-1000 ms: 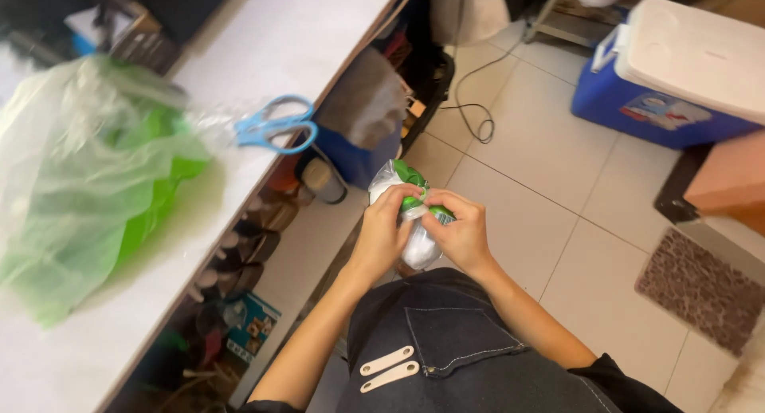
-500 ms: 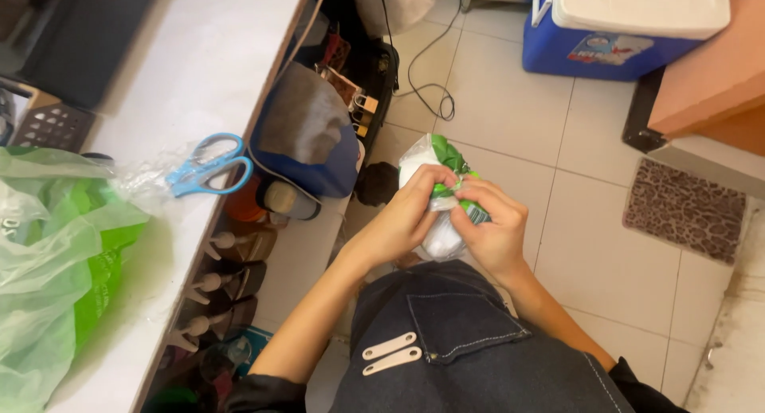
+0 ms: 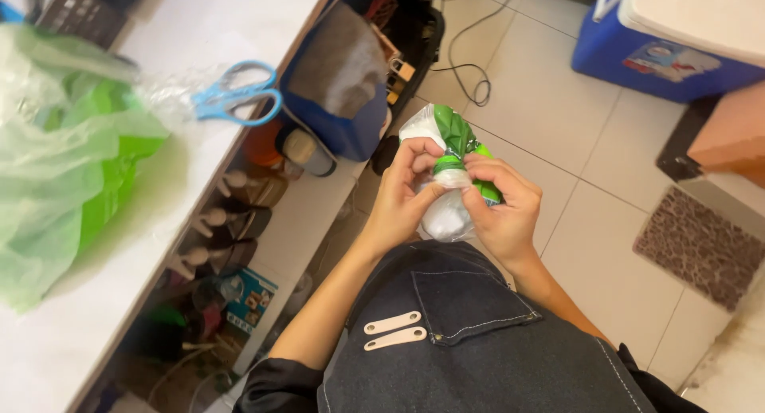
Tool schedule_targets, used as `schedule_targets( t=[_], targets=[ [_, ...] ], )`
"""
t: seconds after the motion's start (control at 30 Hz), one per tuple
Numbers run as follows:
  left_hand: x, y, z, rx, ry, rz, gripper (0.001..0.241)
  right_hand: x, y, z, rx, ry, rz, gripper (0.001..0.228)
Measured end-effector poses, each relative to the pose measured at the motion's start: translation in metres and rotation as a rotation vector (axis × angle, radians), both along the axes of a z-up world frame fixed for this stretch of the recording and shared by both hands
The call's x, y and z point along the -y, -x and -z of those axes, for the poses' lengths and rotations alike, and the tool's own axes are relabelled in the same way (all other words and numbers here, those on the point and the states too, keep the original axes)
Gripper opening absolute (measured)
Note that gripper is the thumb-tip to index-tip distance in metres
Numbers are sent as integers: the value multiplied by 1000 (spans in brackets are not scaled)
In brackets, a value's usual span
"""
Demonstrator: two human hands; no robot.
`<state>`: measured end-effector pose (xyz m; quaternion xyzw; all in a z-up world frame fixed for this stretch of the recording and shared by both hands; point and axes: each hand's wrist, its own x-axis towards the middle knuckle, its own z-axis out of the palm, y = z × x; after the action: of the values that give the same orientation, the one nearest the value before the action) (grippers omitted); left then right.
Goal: Cleaning equipment and preparing cleaning supplies at a cafe counter.
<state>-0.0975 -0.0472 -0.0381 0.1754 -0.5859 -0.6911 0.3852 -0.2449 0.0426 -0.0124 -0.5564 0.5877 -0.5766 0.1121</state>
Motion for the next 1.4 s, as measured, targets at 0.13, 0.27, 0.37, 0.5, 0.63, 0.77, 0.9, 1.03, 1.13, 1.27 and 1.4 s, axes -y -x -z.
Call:
schedule_targets(
  t=[0.13, 0.27, 0.37, 0.5, 0.63, 0.77, 0.9, 1.03, 1.13, 1.27, 1.4],
  targets=[
    [-8, -19, -5, -69, -145, -43, 36, 10, -6, 5, 142, -48, -202, 12],
    [-15, -37, -8, -123, -205, -102, 32, 25, -19, 9, 236, -97, -397, 12],
    [-19, -48, 5, -183, -270, -218, 35, 39, -30, 16, 207, -120, -492, 14],
    [-24, -65, 24, -180, -230, -389, 38, 56, -50, 11, 57, -134, -563, 16],
    [-36, -75, 43, -238, -306, -598, 26, 64, -68, 32, -85, 16, -625, 26],
    [-50, -89, 37, -190, -318, -881, 25, 69, -93, 32, -227, 144, -771, 33],
    [-65, -106, 40, -24, -306, -1123, 25, 76, -118, 26, -205, 120, -912, 37],
    [-78, -118, 32, -51, -312, -1179, 22, 84, -135, 27, -203, 188, -990, 26],
    [-87, -119, 9, 184, -244, -1266, 19, 91, -143, 33, -230, 255, -1067, 21],
    [-87, -112, 10, 564, 279, -1503, 17, 98, -140, 35, -227, 200, -1145, 18],
    [-81, -114, 5, 531, 175, -1484, 17, 102, -142, 33, -203, 113, -1099, 15]
  ],
)
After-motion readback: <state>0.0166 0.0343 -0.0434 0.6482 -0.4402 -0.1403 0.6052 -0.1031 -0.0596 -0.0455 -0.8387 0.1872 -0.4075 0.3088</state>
